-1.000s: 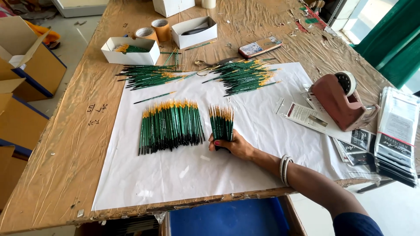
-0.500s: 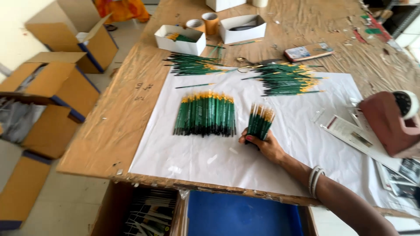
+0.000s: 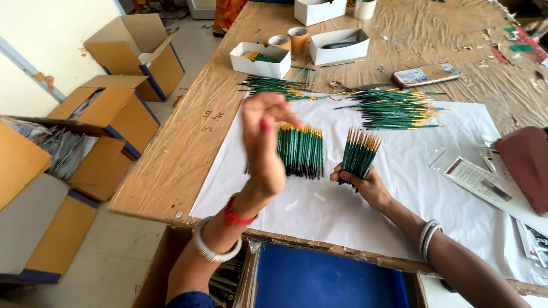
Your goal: Sorting bundles of green brush handles and placing them into clear plastic sleeves for retail packaging.
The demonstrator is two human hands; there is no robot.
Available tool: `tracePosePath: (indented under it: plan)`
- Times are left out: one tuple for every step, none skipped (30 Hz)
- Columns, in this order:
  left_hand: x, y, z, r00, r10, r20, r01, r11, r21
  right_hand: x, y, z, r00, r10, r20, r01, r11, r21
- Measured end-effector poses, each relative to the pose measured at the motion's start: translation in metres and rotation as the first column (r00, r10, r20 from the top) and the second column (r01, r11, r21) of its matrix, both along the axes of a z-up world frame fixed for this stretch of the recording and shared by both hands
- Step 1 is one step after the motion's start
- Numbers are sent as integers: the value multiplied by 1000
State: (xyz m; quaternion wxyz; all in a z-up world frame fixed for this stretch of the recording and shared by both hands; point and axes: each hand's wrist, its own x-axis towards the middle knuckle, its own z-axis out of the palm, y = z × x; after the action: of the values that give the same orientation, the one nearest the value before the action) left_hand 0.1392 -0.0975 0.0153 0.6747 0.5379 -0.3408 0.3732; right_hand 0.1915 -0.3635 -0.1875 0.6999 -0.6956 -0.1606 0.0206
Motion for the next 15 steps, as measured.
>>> tracePosePath:
  plan:
    - [32, -20, -28, 947, -195, -256, 206, 978, 14, 1, -2, 2, 1000, -8, -5, 8, 1000, 2]
    - [52, -37, -57, 944, -209, -257, 219, 976, 13, -1, -4, -1, 1000, -22, -6, 22, 1000, 0]
    - [76, -55, -85, 874, -287, -392, 348, 933, 92, 2, -6, -2, 999, -13, -45, 14, 1000, 18]
    - [99, -73, -111, 781, -337, -526, 476, 866, 152, 5, -8, -2, 997, -4, -83, 7, 999, 37]
    - [105, -80, -122, 785, -346, -513, 481, 863, 155, 10, -12, -9, 998, -13, -69, 15, 999, 33]
    - [111, -88, -133, 656, -366, -660, 631, 745, 214, 15, -15, -16, 999, 5, -47, -6, 1000, -23]
    - [113, -96, -148, 507, -344, -791, 769, 595, 234, 16, -20, -26, 999, 24, -35, -26, 996, -80]
    - [110, -98, -150, 508, -353, -786, 773, 590, 235, 21, -21, -37, 999, 14, -29, -17, 996, -86]
    - [106, -101, -152, 532, -391, -751, 782, 567, 259, 26, -24, -48, 1000, 3, -26, -6, 994, -111]
    - [103, -103, -155, 552, -430, -714, 790, 544, 283, 31, -26, -59, 1000, -8, -22, 4, 991, -136]
    - [104, -104, -159, 552, -440, -709, 795, 535, 287, 32, -28, -60, 1000, -20, -15, 18, 990, -139]
    - [106, -105, -164, 571, -493, -656, 789, 551, 272, 32, -29, -61, 995, -26, -94, 10, 985, -171]
    - [105, -105, -171, 586, -541, -603, 784, 568, 252, 30, -29, -64, 983, -32, -179, -4, 980, -200]
    - [104, -103, -173, 582, -548, -601, 789, 561, 252, 26, -27, -55, 983, -42, -177, 6, 979, -201]
    - [103, -99, -175, 608, -534, -587, 771, 574, 276, 23, -23, -47, 982, -15, -190, -29, 973, -230]
